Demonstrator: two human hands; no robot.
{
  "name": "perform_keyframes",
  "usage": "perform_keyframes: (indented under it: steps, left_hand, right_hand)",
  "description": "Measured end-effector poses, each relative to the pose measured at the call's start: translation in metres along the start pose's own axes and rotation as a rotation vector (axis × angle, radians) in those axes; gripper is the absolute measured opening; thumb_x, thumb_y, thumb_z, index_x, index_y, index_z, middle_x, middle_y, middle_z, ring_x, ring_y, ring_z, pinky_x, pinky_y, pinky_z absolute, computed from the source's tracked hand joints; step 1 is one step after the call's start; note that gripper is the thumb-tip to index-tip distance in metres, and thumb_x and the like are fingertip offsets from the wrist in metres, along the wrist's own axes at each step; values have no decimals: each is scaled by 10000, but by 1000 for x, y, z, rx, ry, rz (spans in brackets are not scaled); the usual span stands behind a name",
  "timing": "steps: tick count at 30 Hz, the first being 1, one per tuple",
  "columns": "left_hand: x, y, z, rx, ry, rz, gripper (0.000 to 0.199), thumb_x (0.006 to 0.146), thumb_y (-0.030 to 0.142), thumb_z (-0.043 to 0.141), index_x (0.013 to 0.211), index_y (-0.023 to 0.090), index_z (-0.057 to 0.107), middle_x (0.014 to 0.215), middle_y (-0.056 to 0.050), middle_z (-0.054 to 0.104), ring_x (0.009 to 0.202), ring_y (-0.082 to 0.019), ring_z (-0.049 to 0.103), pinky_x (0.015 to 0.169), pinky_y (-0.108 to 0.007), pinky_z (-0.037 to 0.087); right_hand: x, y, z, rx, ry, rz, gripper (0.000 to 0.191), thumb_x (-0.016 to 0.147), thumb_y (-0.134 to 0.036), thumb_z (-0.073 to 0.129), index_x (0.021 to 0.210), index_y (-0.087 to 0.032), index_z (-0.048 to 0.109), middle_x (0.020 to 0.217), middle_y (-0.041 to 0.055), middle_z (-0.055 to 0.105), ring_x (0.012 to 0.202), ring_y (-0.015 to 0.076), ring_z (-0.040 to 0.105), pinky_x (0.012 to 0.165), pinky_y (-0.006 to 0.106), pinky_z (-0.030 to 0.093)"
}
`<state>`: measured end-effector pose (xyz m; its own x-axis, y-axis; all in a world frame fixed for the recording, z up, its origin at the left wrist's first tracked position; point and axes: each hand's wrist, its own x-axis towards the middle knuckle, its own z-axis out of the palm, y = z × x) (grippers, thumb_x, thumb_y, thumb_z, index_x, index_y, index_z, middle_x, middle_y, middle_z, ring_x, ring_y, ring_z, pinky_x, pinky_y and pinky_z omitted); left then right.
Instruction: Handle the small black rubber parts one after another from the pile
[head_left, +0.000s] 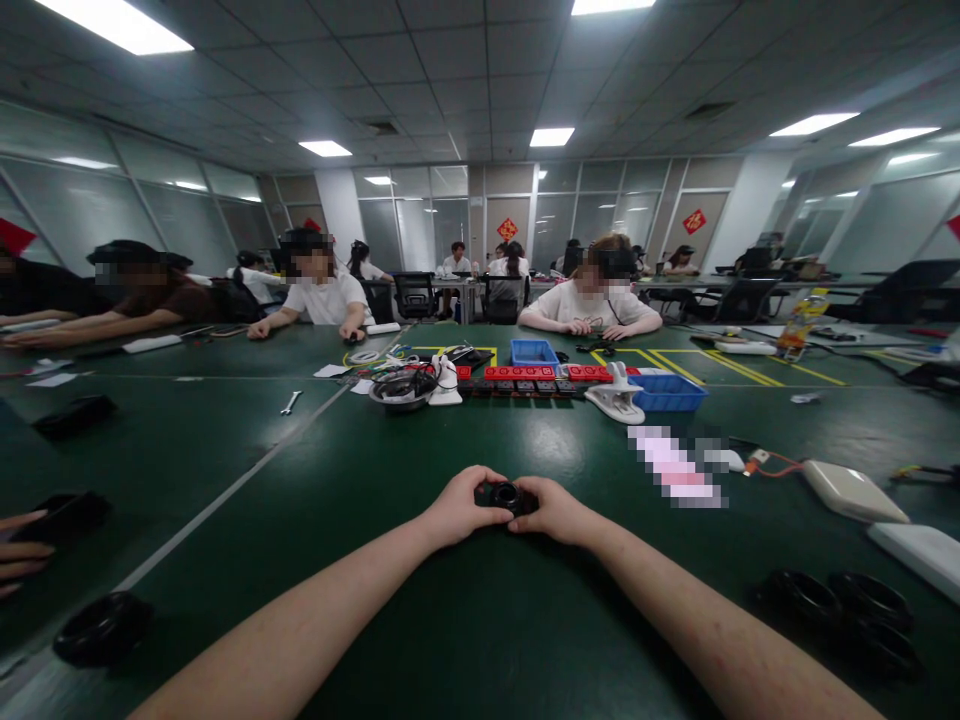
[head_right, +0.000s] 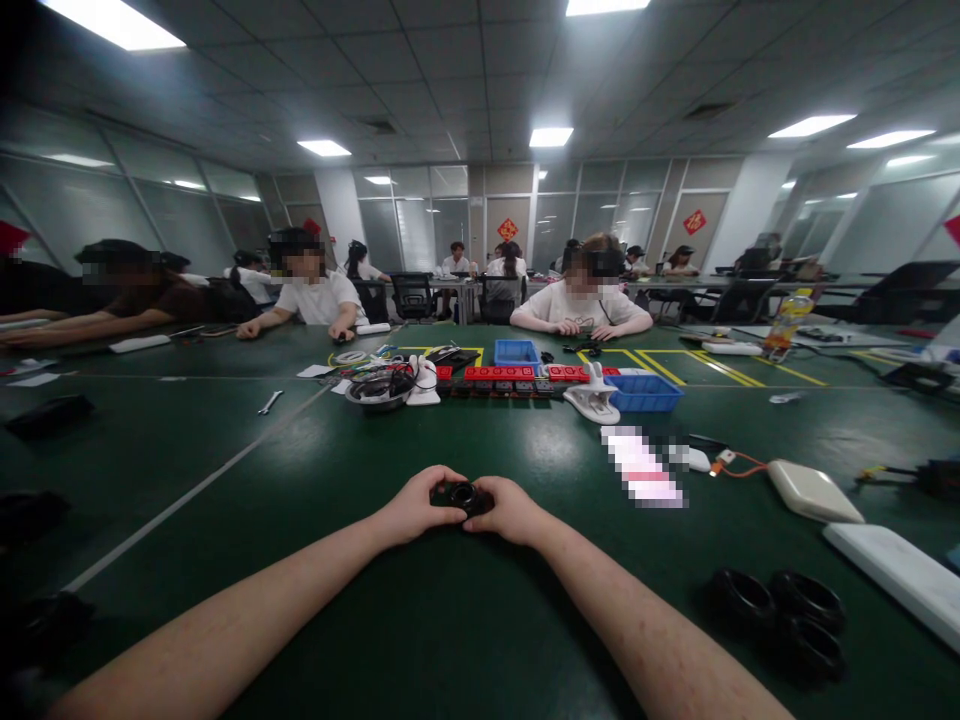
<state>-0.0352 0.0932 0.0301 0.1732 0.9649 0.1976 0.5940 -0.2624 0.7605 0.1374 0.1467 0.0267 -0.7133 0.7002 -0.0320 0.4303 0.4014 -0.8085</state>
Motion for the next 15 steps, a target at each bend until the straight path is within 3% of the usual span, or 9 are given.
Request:
perform_keyframes:
  steps: [5, 9, 12, 15]
  left_hand:
    - [-3, 4, 10, 47, 131, -79, 371, 571, 328, 688, 873, 172, 538, 902, -33, 526, 832, -185, 501, 717, -294, 403]
    - [-1, 2, 19, 113, 255, -140, 363, 571, 353, 681, 845, 169, 528, 872, -36, 525, 839, -200, 501, 717, -308, 396]
    - [0, 1, 23, 152, 310, -152, 360, 567, 363, 680, 828, 172, 523, 854, -36, 527, 847, -209, 501, 728, -320, 394]
    - [0, -1, 23, 177, 317, -126, 358, 570, 370, 677, 829, 178, 521, 839, -31, 531, 849, -211, 502, 740, -331, 396]
  right_hand:
    - [2, 4, 14, -228, 226, 19, 341, 522, -351, 696, 722, -161, 494, 685, -13, 510, 606, 113, 455, 502, 208, 299]
    - [3, 0, 27, -441, 404, 90, 302, 587, -391, 633, 708, -167, 471, 711, 23, 529, 612, 135, 473, 509, 233, 284]
    - [3, -5, 31, -554, 439, 108, 255, 638, -386, 588, 718, -168, 481, 726, 43, 550, 657, 164, 500, 557, 263, 301]
    - [-1, -7, 28, -544, 389, 91, 332, 625, -433, 598, 792, -163, 504, 791, 63, 560, 742, 203, 518, 626, 301, 337]
